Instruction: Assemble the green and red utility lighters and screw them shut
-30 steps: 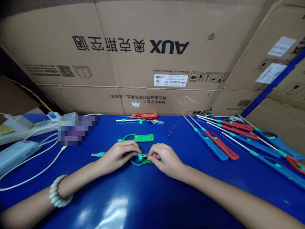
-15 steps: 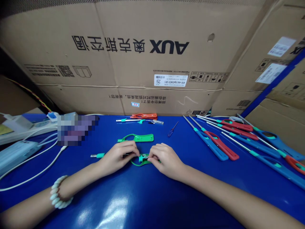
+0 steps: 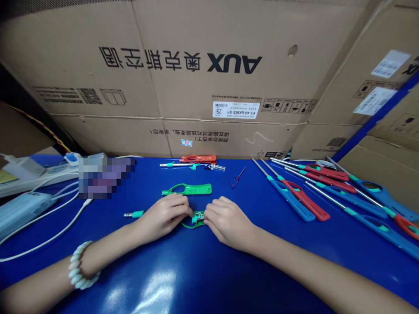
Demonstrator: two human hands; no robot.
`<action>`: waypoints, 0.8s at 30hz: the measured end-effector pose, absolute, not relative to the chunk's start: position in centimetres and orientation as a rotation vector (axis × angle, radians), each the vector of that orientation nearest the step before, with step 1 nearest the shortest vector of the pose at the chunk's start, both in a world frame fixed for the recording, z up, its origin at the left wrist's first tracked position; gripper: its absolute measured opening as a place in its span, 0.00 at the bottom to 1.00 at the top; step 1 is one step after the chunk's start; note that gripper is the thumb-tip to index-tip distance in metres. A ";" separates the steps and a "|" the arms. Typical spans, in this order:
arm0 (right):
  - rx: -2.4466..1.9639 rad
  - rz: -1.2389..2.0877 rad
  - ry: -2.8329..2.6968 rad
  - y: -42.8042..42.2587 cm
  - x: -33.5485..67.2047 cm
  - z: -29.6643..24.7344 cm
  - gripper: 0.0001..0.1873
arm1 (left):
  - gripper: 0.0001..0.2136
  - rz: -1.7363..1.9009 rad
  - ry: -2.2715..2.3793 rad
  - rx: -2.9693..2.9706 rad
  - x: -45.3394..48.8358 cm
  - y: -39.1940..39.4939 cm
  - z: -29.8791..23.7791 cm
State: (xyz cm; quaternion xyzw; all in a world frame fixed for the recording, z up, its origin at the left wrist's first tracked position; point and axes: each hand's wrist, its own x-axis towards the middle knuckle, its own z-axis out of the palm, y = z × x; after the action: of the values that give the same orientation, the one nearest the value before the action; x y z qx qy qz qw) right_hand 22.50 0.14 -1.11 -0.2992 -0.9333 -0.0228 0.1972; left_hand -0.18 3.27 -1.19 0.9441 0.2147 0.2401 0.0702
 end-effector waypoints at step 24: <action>-0.914 -0.558 -2.923 -2.9 21.8 -0.4 0.10 | 0.09 0.352 0.647 3.630 1.2 -1.1 -0.8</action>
State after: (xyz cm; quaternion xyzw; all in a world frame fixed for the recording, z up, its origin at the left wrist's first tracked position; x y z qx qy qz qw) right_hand 21.83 -2.94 -0.36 -0.2935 -0.9389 -0.1792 0.0144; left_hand 1.24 -1.12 -0.85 0.9415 0.1678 0.0914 -0.2775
